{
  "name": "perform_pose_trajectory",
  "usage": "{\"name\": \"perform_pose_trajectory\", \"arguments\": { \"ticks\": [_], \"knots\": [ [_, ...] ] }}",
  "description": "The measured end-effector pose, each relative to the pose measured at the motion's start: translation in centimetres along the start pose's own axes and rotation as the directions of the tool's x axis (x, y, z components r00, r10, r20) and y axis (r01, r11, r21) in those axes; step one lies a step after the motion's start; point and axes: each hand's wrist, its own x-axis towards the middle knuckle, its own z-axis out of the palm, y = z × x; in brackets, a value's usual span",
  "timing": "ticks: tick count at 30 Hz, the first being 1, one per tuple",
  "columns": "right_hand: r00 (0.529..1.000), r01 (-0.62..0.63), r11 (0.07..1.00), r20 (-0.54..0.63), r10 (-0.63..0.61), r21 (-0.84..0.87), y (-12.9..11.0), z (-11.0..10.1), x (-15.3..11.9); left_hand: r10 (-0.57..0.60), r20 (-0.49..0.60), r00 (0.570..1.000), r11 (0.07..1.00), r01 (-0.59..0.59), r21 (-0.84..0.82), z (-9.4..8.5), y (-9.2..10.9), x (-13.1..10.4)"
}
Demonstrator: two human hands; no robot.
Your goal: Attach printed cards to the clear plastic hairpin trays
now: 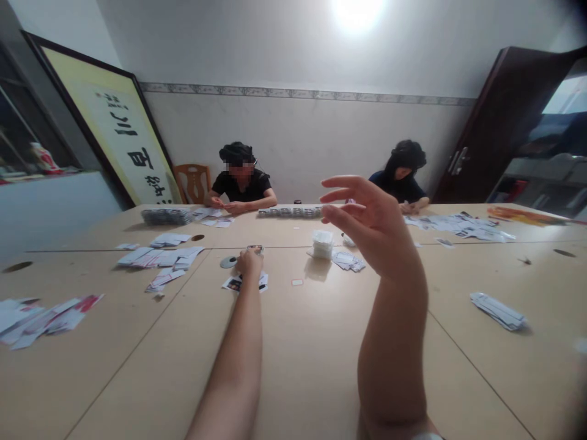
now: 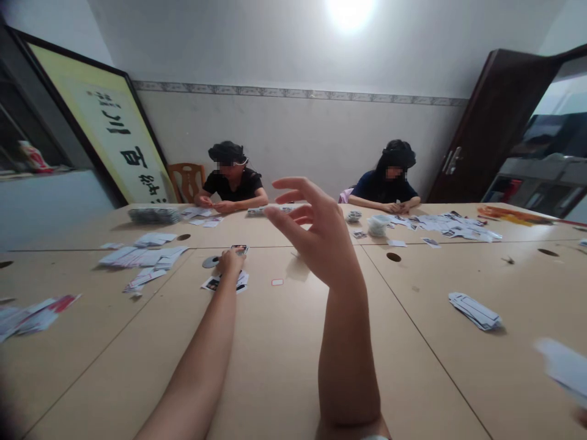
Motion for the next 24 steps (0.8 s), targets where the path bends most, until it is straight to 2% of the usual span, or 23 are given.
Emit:
{"name": "perform_pose_trajectory", "arguments": {
  "ticks": [5, 8, 10, 12, 13, 16, 20, 24],
  "knots": [
    [0.999, -0.023, 1.000, -0.049, 0.024, 0.013, 0.8, -0.6, 0.5, -0.003, 0.002, 1.000, 1.000, 0.003, -0.002, 0.1, -0.1, 0.1],
    [0.995, -0.068, 0.998, -0.077, 0.069, 0.014, 2.5, -0.8, 1.4, 0.000, -0.009, 1.000, 1.000, 0.000, -0.024, 0.1, 0.0, 0.2],
    [0.987, -0.123, 0.992, -0.109, 0.120, -0.028, 4.7, -0.8, 2.4, -0.003, -0.029, 1.000, 0.999, 0.001, -0.044, 0.0, 0.1, 0.3],
    [0.964, -0.231, 0.963, -0.163, 0.208, -0.140, 7.8, -0.7, 3.5, -0.017, -0.069, 0.997, 0.998, 0.013, -0.063, -0.1, 0.2, 0.2],
    [0.941, -0.315, 0.916, -0.208, 0.268, -0.247, 9.4, -0.6, 3.9, -0.026, -0.098, 0.995, 0.997, 0.019, -0.074, -0.2, 0.2, 0.2],
    [0.889, -0.448, 0.824, -0.266, 0.372, -0.346, 14.5, 0.2, 4.6, -0.046, -0.198, 0.979, 0.993, 0.025, -0.111, -0.6, 0.1, -0.1],
    [0.826, -0.563, 0.716, -0.251, 0.504, -0.414, 19.8, 1.4, 3.7, -0.060, -0.327, 0.943, 0.984, 0.001, -0.177, -1.0, -0.2, -0.3],
    [0.772, -0.624, 0.644, -0.226, 0.594, -0.443, 23.1, 2.0, 2.4, -0.082, -0.446, 0.891, 0.967, -0.038, -0.253, -1.5, -0.2, -0.4]
  ]
}}
